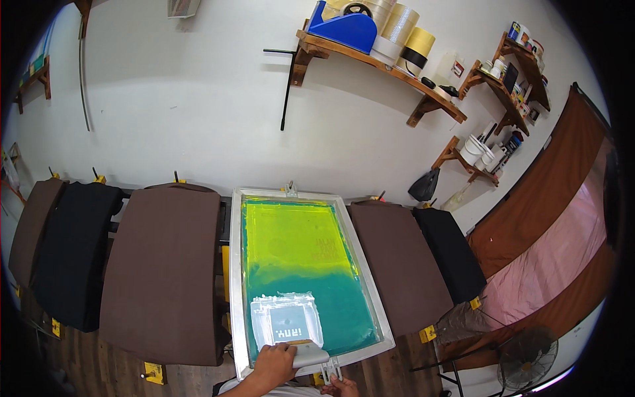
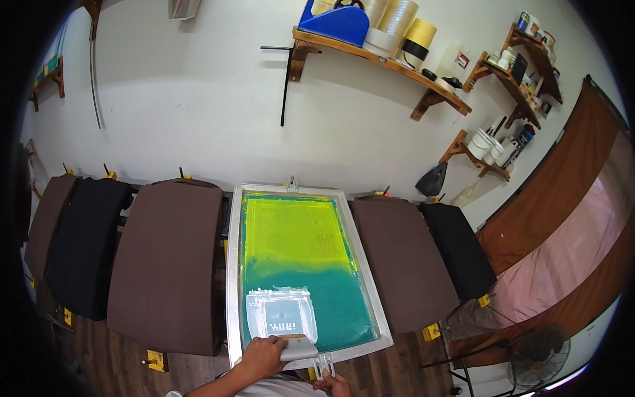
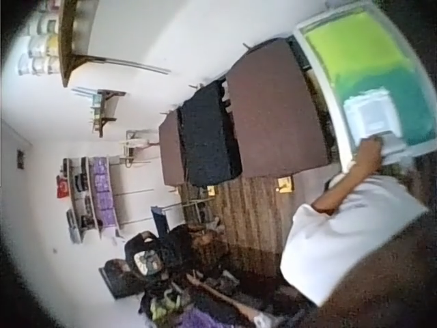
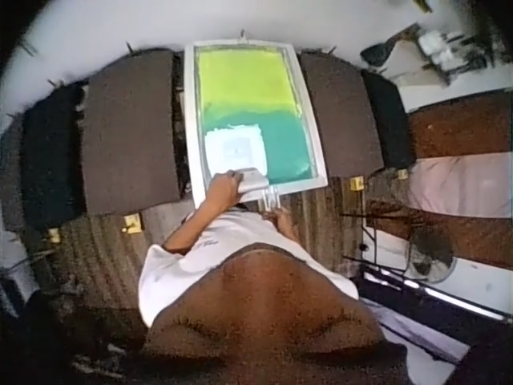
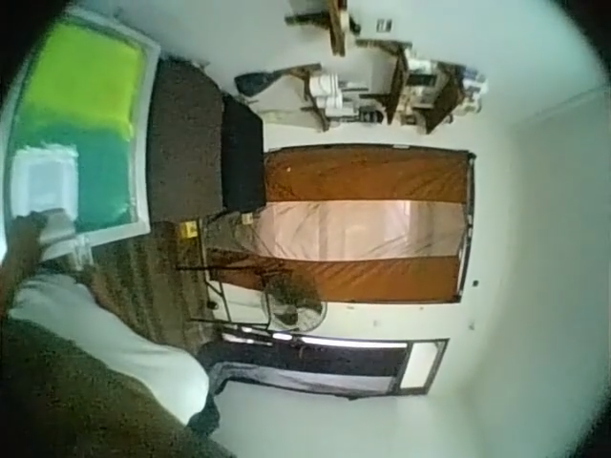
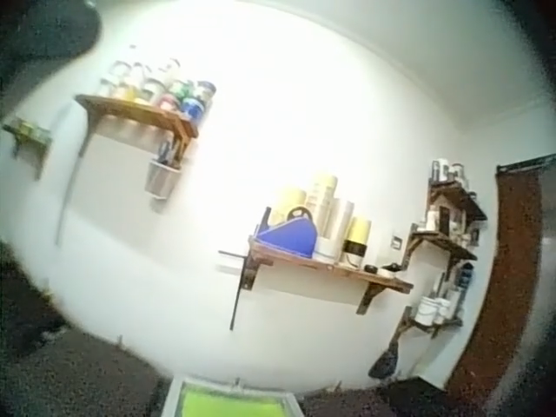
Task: Spreading white ink onto a screen printing frame using a squeegee.
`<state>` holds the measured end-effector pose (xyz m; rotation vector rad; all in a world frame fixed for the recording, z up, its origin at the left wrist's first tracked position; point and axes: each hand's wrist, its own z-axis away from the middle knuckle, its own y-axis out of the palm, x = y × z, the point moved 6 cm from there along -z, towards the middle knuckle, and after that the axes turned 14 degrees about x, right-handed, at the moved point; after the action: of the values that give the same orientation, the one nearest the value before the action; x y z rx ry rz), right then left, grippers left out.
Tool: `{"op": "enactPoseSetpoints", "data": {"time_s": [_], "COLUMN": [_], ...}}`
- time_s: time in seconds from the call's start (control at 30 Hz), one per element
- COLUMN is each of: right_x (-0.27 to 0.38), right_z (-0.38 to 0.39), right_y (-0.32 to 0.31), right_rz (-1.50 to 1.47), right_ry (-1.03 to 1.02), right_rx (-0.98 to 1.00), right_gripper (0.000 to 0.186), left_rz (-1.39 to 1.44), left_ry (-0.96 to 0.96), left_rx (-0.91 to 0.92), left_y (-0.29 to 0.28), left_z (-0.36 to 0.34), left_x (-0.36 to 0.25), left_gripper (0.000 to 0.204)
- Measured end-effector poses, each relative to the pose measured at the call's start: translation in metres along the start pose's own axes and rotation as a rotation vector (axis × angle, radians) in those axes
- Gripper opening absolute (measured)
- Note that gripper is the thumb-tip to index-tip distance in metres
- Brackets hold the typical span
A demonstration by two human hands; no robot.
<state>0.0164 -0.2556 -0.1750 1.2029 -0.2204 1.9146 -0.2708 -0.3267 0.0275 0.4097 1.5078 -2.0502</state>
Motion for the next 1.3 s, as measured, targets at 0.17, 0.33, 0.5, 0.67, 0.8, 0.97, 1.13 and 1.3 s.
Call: {"op": "enactPoseSetpoints", "data": {"time_s": [0.17,0.33,0.5,0.67,0.8,0.97,1.13,1.3], "right_x": [-0.011,-0.002,0.039,-0.002,0.016,0.001,0.004,0.025], "right_z": [-0.013,0.002,0.010,0.003,0.008,0.008,0.008,0.014], "right_y": [-0.019,-0.012,0.014,0.001,0.009,0.007,-0.001,0.010], "right_rz": [-0.164,0.034,0.533,-0.109,0.223,-0.062,1.182,0.987], "right_ry": [-0.043,0.180,0.012,0.071,0.168,0.224,-0.169,-0.022], "right_rx": [0.112,-0.029,-0.032,-0.123,-0.045,-0.173,0.072,-0.043], "right_gripper": [0.018,0.019,0.018,0.017,0.017,0.016,0.018,0.015], "left_rz": [-0.029,0.031,0.020,0.034,0.040,0.018,0.019,0.036], "left_ry": [0.022,0.018,0.018,0.013,0.016,0.005,-0.020,-0.022], "left_rx": [-0.006,-0.054,-0.078,-0.078,-0.085,-0.070,-0.083,-0.093], "left_y": [0.000,-0.002,-0.005,-0.004,-0.006,-0.009,-0.008,-0.004], "left_z": [-0.003,0.001,-0.002,-0.002,-0.002,-0.003,0.000,0.000], "left_x": [-0.001,0.003,0.000,0.001,0.001,-0.002,-0.003,0.000], "left_gripper": [0.047,0.036,0.037,0.037,0.038,0.039,0.038,0.041]}}
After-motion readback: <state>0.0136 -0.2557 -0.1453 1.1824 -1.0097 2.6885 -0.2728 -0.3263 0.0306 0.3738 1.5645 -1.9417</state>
